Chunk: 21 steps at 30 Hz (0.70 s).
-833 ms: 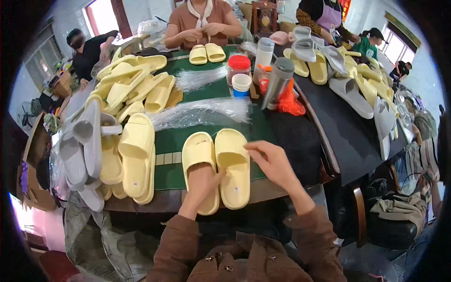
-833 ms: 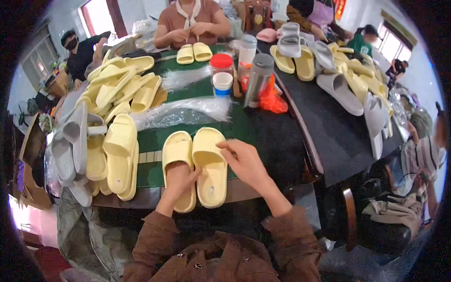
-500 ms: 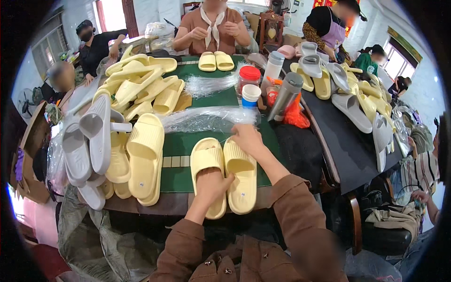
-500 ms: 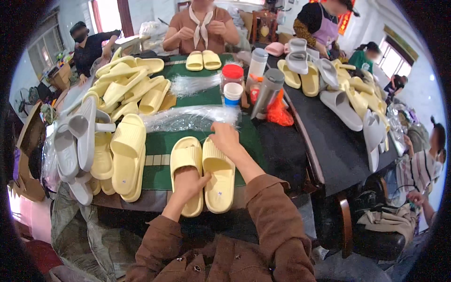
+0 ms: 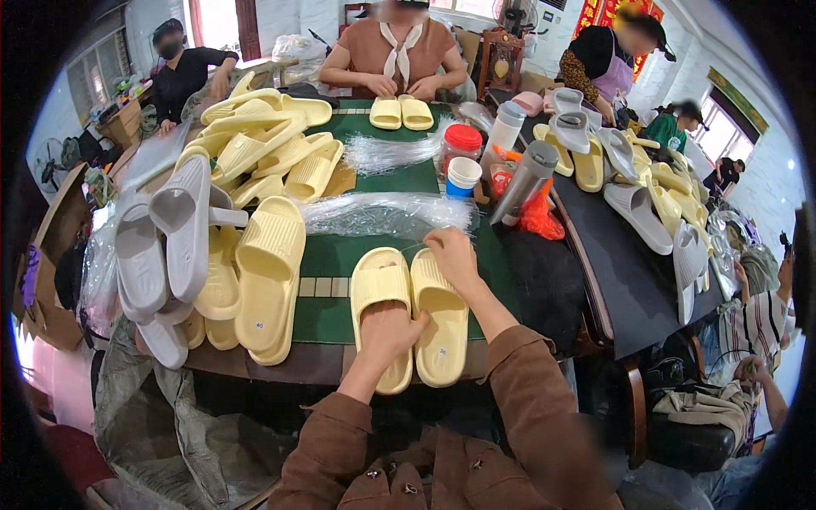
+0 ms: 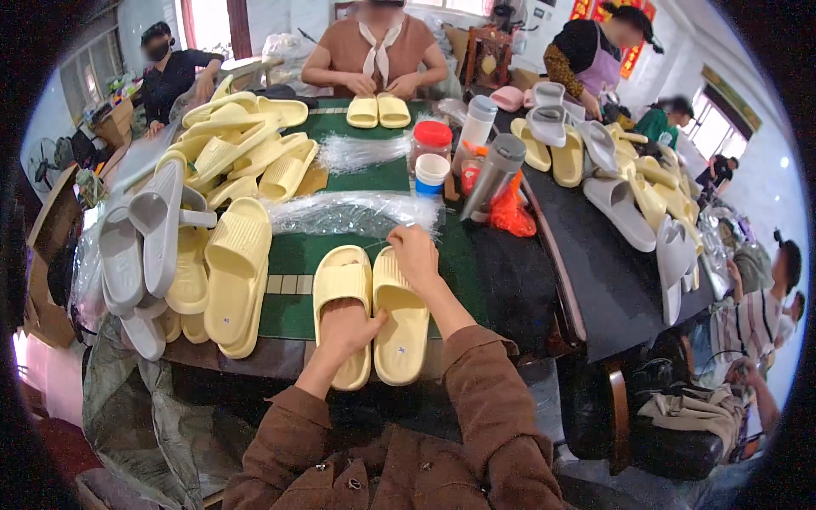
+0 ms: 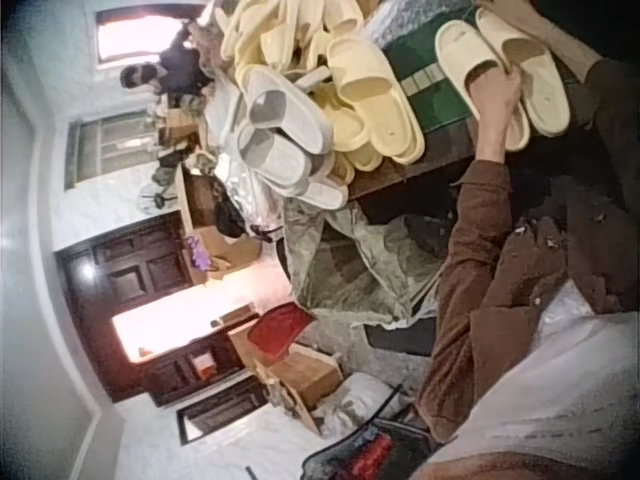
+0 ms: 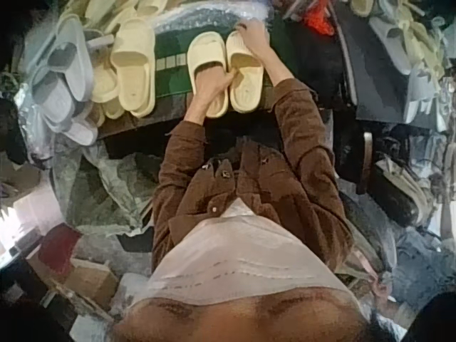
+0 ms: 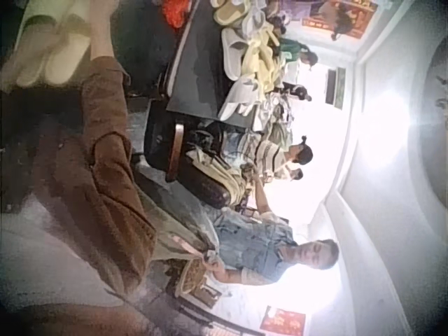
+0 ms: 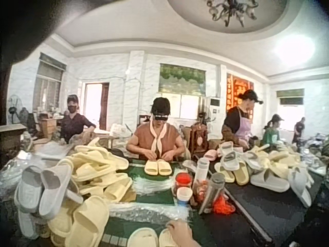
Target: The person assembles yellow and white plastic slippers by hand at a workbench. They pick up pairs, insert small fasteners into the straps, and place the finished pairs onto a pile. Other workers are visible in the background performing similar tasks.
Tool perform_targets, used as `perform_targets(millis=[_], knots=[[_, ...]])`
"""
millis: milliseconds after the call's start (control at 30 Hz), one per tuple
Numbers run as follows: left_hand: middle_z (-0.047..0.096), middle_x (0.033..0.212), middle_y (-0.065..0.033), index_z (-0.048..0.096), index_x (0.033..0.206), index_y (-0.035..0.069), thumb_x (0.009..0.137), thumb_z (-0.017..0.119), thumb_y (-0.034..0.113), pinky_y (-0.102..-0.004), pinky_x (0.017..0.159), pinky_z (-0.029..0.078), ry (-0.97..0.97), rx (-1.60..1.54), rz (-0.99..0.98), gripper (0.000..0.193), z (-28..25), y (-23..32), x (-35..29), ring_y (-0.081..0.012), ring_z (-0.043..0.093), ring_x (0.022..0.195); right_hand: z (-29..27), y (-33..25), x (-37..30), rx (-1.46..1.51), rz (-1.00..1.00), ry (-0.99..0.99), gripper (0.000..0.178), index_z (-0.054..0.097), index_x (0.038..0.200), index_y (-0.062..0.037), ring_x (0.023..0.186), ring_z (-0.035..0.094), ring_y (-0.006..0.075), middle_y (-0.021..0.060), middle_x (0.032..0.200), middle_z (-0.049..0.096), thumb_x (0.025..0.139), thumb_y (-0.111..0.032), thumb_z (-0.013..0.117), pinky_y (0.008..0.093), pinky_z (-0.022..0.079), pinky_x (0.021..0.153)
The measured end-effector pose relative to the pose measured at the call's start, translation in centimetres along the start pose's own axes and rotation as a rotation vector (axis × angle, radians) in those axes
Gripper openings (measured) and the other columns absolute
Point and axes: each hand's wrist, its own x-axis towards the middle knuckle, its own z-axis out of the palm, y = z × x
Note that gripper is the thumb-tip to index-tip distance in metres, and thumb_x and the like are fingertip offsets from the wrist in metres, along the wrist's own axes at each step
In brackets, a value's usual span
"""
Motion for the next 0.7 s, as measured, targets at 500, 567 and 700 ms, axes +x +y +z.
perform_targets(millis=[500, 567, 700], knots=[[0.063, 0.102, -0.0252, 0.061, 0.105, -0.006, 0.08, 0.063, 0.044, -0.0453, 0.082, 0.05, 0.026, -0.018, 0.044, 0.057, 0.6, -0.5, 0.3, -0.0379, 0.063, 0.092, 2.5, -0.8, 3.9, 0.132, 0.037, -0.163, 0.021, 0.07, 0.094, -0.0019, 0.08, 0.067, 0.033, 0.0154, 0.087, 0.07, 0.084, -0.019, 0.063, 0.0418, 0.052, 0.074], [0.064, 0.088, -0.0238, 0.064, 0.093, -0.007, 0.081, 0.06, 0.049, -0.0459, 0.076, 0.05, 0.077, -0.014, 0.075, 0.058, 1.1, -0.8, 0.4, -0.0375, 0.063, 0.081, 3.5, -0.5, 4.0, 0.149, -0.039, -0.139, 0.021, 0.07, 0.095, -0.001, 0.075, 0.069, 0.0295, 0.0139, 0.083, 0.07, 0.083, -0.017, 0.064, 0.0398, 0.053, 0.07], [0.065, 0.084, -0.0242, 0.065, 0.09, -0.008, 0.082, 0.058, 0.053, -0.0462, 0.076, 0.05, 0.154, -0.022, 0.115, 0.062, 1.5, -1.4, 0.2, -0.0388, 0.063, 0.079, 2.6, -1.7, 3.7, 0.5, 0.137, -0.213, 0.019, 0.068, 0.096, 0.0017, 0.072, 0.069, 0.0203, 0.0124, 0.08, 0.07, 0.083, -0.009, 0.06, 0.0341, 0.053, 0.064]])
